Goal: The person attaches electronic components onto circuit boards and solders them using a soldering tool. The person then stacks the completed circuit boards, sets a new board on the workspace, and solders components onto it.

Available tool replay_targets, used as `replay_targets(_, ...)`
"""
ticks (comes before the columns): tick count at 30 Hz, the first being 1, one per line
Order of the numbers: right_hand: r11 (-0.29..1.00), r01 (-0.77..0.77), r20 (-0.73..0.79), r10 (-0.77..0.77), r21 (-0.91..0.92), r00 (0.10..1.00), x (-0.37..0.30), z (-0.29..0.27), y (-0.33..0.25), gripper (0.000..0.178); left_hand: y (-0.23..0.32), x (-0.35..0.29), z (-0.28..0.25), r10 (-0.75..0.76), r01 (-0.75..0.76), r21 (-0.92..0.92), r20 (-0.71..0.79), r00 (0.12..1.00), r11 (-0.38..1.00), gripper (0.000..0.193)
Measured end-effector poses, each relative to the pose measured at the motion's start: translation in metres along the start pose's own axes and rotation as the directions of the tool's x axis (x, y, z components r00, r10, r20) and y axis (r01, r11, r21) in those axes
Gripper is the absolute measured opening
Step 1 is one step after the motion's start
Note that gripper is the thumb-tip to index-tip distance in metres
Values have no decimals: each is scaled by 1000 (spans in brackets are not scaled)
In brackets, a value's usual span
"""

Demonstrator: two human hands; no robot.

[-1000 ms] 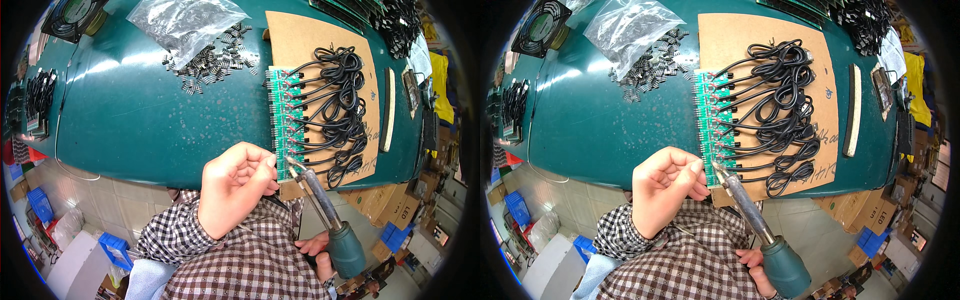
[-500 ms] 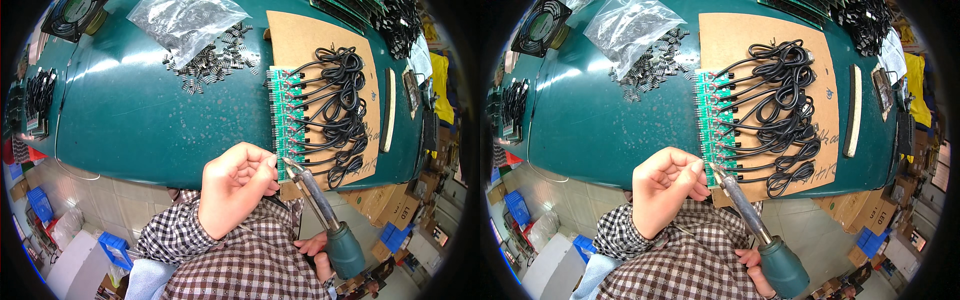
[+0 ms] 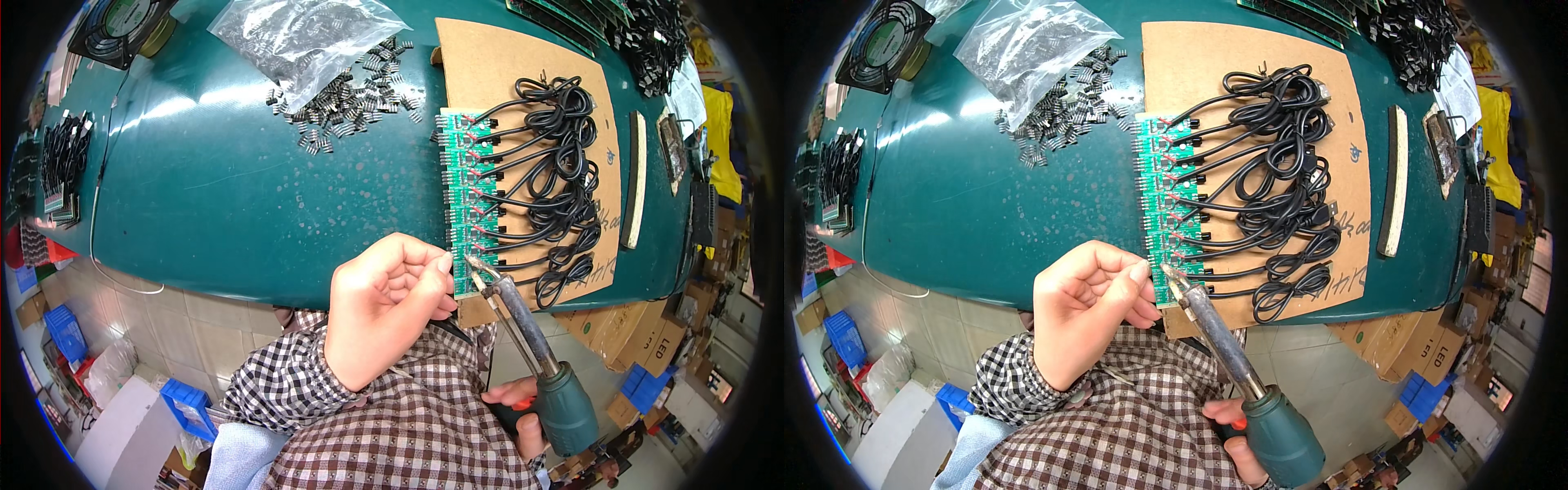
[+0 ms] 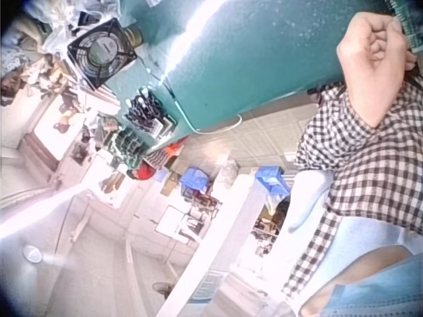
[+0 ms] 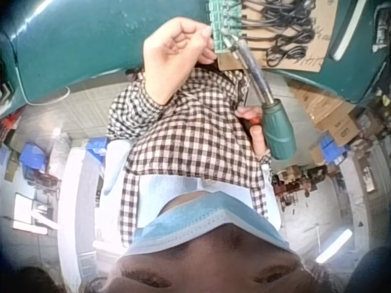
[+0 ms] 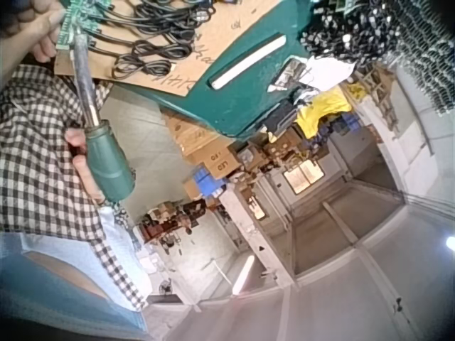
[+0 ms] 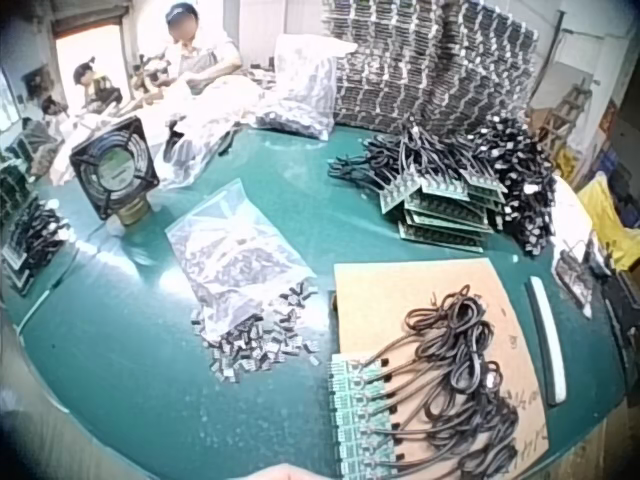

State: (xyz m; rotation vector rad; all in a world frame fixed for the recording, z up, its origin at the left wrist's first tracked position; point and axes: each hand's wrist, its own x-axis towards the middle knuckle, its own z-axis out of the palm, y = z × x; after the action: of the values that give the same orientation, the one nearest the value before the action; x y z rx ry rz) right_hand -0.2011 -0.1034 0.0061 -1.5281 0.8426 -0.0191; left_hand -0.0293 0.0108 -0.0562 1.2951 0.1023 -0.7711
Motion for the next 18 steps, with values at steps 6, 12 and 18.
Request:
replay_targets(6, 987, 90, -102, -76, 136, 992, -5, -3, 25, 52, 12, -3, -1, -62, 62, -32, 13, 998, 998, 14)
replay_targets(12, 878, 350, -272, -268, 325, 924, 13, -1, 23, 44, 40, 49, -21, 657, -406, 765, -29, 753, 499, 21)
replay_targets(18, 860, 315, -254, -226, 401, 940, 27, -3, 15, 44, 40, 79, -31, 731, -261, 955, 76, 678, 142, 13)
